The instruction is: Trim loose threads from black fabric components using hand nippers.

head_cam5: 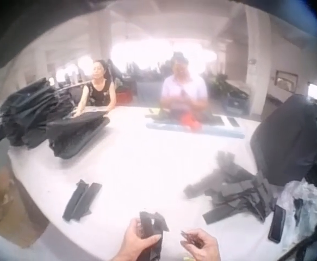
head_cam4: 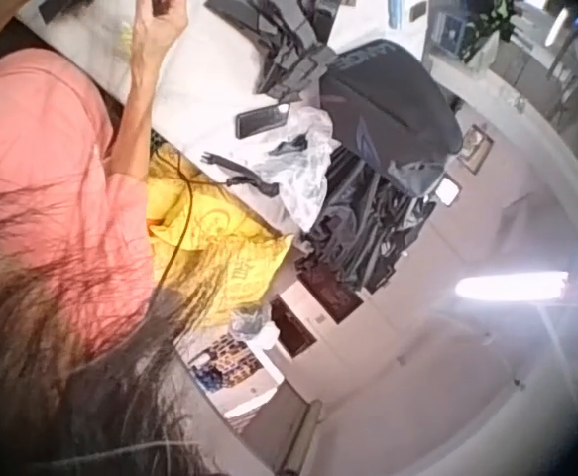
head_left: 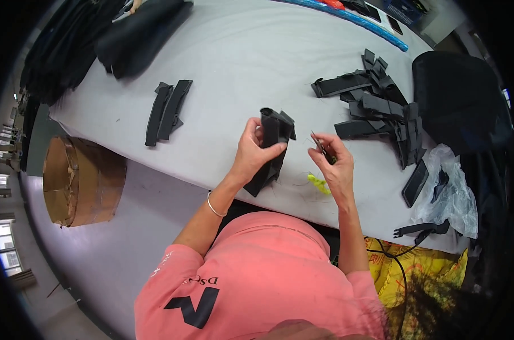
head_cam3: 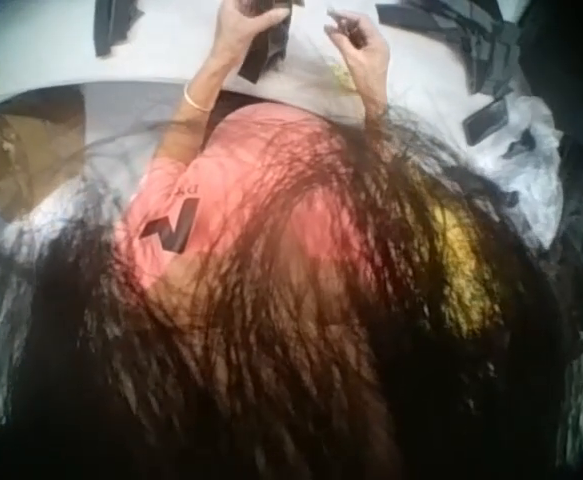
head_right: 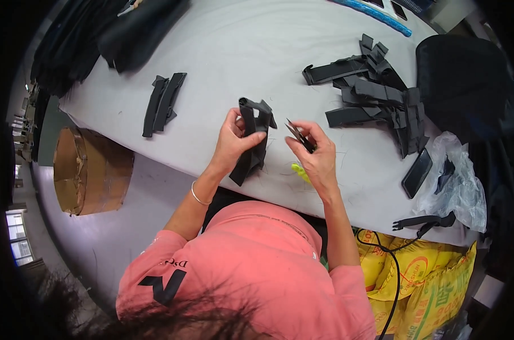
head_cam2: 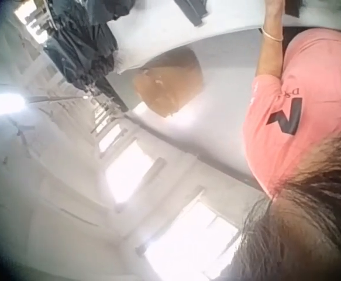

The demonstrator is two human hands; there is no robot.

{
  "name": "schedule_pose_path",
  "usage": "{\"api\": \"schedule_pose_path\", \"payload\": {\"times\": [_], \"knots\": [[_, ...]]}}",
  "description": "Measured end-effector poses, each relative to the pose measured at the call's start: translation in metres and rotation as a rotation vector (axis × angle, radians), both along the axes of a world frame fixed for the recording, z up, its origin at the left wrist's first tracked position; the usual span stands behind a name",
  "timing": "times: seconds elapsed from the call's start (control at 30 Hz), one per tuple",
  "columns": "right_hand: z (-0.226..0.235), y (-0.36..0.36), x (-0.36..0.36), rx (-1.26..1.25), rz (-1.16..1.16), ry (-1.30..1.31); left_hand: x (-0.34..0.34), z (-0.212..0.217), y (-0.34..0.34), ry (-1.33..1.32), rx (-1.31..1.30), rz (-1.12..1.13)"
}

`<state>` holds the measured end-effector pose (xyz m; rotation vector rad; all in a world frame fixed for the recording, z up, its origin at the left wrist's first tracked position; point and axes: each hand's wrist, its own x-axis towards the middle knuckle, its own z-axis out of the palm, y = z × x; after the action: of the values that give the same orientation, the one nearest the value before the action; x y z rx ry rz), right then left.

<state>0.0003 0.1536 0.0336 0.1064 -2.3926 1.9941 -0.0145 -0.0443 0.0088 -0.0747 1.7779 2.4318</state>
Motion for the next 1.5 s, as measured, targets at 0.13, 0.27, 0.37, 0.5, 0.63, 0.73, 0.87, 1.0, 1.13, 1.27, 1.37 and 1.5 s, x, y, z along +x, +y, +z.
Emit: {"api": "schedule_pose_path", "payload": {"times": [0.13, 0.27, 0.37, 0.5, 0.63, 0.73, 0.87, 1.0, 1.13, 1.27, 1.37, 1.5], "knots": [[0.023, -0.015, -0.009, 0.075, -0.037, 0.145, 0.011, 0.003, 0.014, 0.147, -0.253, -0.123], [0.017, -0.006, -0.011, 0.002, -0.001, -0.007, 0.011, 0.005, 0.011, 0.146, -0.179, -0.187], [0.006, 0.004, -0.006, 0.051, -0.077, 0.092, 0.013, 0.011, 0.012, 0.055, -0.100, -0.214], [0.012, 0.008, -0.001, -0.073, -0.024, 0.064, 0.008, 0.008, 0.015, 0.072, -0.121, -0.217], [0.030, 0.004, 0.001, 0.028, 0.041, 0.162, 0.004, 0.004, 0.015, 0.094, -0.044, -0.251], [0.011, 0.009, -0.009, 0.010, 0.177, 0.059, 0.001, -0.001, 0.013, 0.025, 0.054, -0.255], [0.004, 0.006, -0.016, 0.008, 0.219, 0.014, -0.004, -0.016, 0.000, -0.087, 0.180, -0.249], [0.004, 0.002, -0.021, -0.063, 0.211, -0.035, -0.014, -0.009, -0.003, -0.086, 0.194, -0.246], [0.003, 0.021, -0.019, -0.226, 0.076, -0.241, -0.028, 0.015, -0.010, -0.121, 0.315, -0.087], [-0.014, 0.033, -0.017, -0.178, -0.055, -0.203, -0.048, 0.028, -0.084, -0.015, -0.130, 0.124], [-0.022, 0.040, -0.012, -0.164, -0.111, -0.320, -0.061, 0.034, -0.145, 0.157, -0.806, 0.335], [-0.034, 0.051, -0.008, -0.153, -0.156, -0.338, -0.081, 0.010, -0.197, 0.243, -1.602, 0.530]]}}
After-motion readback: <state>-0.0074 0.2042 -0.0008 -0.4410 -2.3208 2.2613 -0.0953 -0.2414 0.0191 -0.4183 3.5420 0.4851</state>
